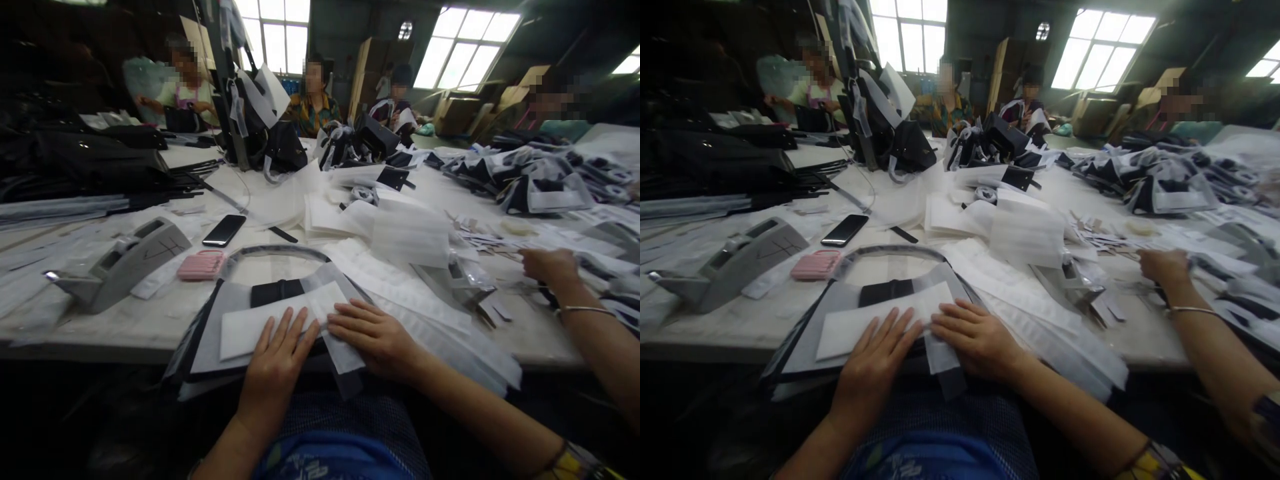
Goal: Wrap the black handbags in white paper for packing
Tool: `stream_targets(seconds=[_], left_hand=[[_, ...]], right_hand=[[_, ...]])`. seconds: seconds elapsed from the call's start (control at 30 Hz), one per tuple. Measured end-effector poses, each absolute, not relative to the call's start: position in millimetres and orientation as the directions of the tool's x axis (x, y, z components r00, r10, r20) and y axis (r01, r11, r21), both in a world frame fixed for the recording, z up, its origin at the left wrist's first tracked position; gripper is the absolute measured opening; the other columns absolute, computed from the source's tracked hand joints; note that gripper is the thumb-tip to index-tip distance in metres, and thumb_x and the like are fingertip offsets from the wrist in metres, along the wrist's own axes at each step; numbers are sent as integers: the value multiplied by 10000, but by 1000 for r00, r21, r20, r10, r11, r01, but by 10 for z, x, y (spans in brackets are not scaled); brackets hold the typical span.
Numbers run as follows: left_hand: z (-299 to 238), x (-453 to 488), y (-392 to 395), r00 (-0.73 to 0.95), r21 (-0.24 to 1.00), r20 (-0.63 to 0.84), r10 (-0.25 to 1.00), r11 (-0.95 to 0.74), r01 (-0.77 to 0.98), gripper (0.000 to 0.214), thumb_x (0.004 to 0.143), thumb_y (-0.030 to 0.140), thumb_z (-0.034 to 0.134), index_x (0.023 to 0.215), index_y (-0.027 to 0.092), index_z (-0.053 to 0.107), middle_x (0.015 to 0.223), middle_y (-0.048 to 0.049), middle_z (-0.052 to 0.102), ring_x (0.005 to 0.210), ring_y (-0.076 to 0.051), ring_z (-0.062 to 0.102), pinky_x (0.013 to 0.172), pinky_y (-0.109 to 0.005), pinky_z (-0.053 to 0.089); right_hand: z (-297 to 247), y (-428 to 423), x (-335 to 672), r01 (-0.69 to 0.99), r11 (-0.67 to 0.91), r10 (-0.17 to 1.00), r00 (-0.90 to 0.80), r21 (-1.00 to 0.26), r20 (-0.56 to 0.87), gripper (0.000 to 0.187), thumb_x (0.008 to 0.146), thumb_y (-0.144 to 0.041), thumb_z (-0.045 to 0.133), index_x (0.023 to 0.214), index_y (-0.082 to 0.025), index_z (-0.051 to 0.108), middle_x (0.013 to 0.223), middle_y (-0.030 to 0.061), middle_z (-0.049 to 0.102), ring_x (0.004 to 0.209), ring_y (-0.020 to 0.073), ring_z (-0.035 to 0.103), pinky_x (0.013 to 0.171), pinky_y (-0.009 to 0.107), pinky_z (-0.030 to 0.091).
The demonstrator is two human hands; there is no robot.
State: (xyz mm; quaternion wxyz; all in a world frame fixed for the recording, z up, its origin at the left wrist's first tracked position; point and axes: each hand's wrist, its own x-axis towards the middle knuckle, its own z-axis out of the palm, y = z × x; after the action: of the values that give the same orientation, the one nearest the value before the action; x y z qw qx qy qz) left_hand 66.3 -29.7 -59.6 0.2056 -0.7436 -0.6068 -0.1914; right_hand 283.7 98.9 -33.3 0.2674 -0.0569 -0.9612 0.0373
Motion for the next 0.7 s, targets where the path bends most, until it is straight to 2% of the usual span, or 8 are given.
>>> stream_targets(seconds=[0.1, 0.23, 0.3, 0.4, 0.5, 0.57, 0.7], left_hand=[[-572, 676, -301, 152, 18, 498, 854, -185, 983, 575, 937, 59, 402, 1491, 212, 404, 1512, -31, 475, 1396, -273, 449, 1128, -523, 419], [-481, 695, -333, 134, 62, 424, 896, -176, 982, 715, 890, 50, 477, 1528, 332, 321, 1610, -46, 298, 1455, -291, 352, 1142, -547, 381], [-416, 699, -354, 157, 77, 363, 919, -197, 977, 751, 872, 69, 509, 1531, 361, 299, 1626, -19, 254, 1480, -300, 295, 1157, -573, 345], [-324, 724, -354, 167, 166, 285, 944, -220, 961, 709, 875, 288, 607, 1524, 324, 323, 1584, 14, 362, 1487, -324, 273, 1170, -624, 294], [-292, 807, -298, 26, 293, 321, 947, -125, 948, 546, 935, 485, 535, 1439, 288, 462, 1464, 0, 543, 1433, -303, 389, 1160, -618, 305], [-318, 880, -249, -77, 332, 372, 925, -55, 942, 436, 970, 502, 479, 1344, 295, 559, 1372, 3, 629, 1383, -293, 463, 1148, -616, 309], [-423, 964, -195, -86, 259, 455, 886, -39, 965, 395, 925, 494, 583, 1285, 333, 610, 1355, 14, 641, 1353, -321, 491, 1137, -627, 289]], right_hand=[[-460, 977, 2864, 116, 993, 116, -839, -35, 532, 432, 955, -119, 440, 1366, -146, 569, 1369, 76, 626, 1404, 228, 444, 1175, 457, 376], [-577, 956, 2881, 155, 988, 129, -834, 4, 537, 422, 988, -128, 434, 1391, -170, 551, 1378, 60, 621, 1414, 218, 430, 1190, 451, 354], [-606, 939, 2882, 172, 985, 144, -836, 3, 529, 424, 995, -129, 427, 1400, -174, 544, 1392, 53, 610, 1412, 217, 431, 1198, 450, 340], [-628, 915, 2877, 174, 985, 153, -832, -12, 532, 423, 995, -123, 411, 1395, -155, 544, 1411, 51, 594, 1418, 222, 419, 1208, 452, 317], [-649, 904, 2875, 164, 986, 158, -832, -35, 532, 434, 980, -118, 417, 1398, -135, 534, 1431, 62, 575, 1435, 232, 389, 1212, 460, 301], [-653, 903, 2885, 158, 986, 167, -842, -61, 512, 461, 961, -121, 428, 1415, -128, 514, 1456, 70, 550, 1449, 239, 364, 1214, 471, 292], [-555, 907, 2927, 122, 982, 175, -875, -145, 452, 573, 892, -129, 456, 1464, -98, 450, 1518, 105, 471, 1474, 261, 314, 1209, 499, 290]])
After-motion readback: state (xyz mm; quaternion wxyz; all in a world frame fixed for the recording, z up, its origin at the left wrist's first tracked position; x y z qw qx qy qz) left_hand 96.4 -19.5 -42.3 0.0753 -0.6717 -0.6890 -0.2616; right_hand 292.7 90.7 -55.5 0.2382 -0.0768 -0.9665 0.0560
